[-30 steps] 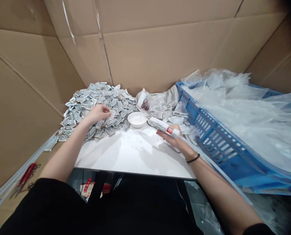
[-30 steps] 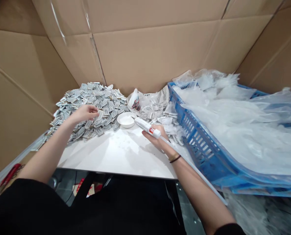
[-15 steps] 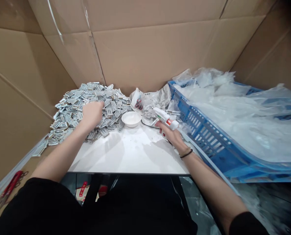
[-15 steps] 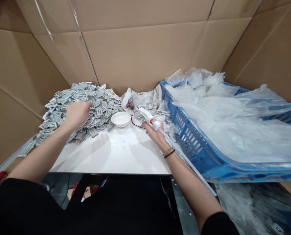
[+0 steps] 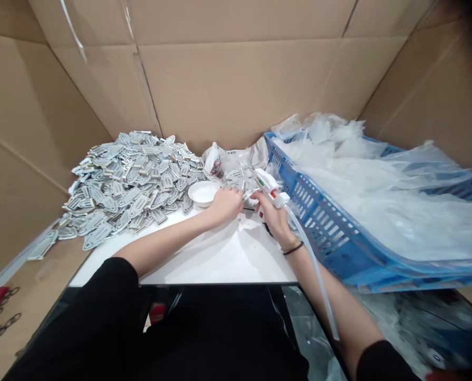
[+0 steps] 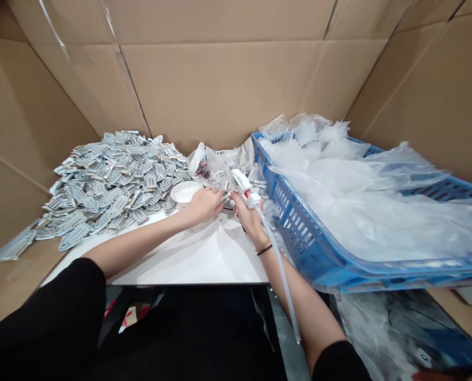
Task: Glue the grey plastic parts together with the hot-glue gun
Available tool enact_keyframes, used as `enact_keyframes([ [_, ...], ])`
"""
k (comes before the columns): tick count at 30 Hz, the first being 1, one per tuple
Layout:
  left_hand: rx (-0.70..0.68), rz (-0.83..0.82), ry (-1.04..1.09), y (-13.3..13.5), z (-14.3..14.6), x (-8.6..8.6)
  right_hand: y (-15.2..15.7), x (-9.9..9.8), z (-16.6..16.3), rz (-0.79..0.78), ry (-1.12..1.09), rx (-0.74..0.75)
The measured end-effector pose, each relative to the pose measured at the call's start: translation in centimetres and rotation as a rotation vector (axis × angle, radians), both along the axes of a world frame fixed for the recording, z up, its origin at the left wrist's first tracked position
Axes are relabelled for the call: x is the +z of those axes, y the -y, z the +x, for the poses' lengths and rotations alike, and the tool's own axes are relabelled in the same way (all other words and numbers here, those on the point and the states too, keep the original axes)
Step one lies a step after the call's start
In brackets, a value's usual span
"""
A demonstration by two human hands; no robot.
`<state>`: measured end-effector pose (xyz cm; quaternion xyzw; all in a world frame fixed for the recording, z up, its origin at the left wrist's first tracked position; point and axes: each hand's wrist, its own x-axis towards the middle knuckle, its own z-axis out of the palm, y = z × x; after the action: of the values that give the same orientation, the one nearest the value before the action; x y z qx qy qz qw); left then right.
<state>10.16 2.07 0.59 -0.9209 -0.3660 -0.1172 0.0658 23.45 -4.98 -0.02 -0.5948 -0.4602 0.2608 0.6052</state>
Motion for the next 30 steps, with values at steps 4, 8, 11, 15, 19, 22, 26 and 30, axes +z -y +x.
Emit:
enact_keyframes([
  [4,-0.001,-0.050,0.047,-2.0,1.4,-1.8,0.0,0.1,-0.1,-0.043,-0.007,0.000],
  [8,-0.030,-0.071,0.119,-2.6,0.7,-2.3,-0.1,-0.1,0.1,-0.031,0.008,-0.005],
  [11,-0.032,-0.047,0.165,-1.6,-0.6,-1.6,-0.3,-0.3,0.1,-0.037,0.024,-0.015],
  [15,-0.013,0.013,0.190,0.5,-3.1,-0.1,-0.4,-0.6,0.2,-0.050,0.054,-0.012],
  [19,-0.029,-0.014,0.290,1.9,-5.7,0.0,-0.5,-1.0,0.3,-0.053,0.080,0.003],
  [22,-0.050,-0.088,0.371,2.2,-7.3,-1.1,-0.5,-1.2,0.2,-0.049,0.113,0.002],
  [26,-0.104,-0.208,0.397,1.9,-8.6,-2.5,-0.6,-1.3,0.0,-0.075,0.120,0.004],
  [30,-0.160,-0.293,0.374,2.1,-8.9,-2.6,-0.6,-1.4,-0.2,-0.065,0.133,0.022],
])
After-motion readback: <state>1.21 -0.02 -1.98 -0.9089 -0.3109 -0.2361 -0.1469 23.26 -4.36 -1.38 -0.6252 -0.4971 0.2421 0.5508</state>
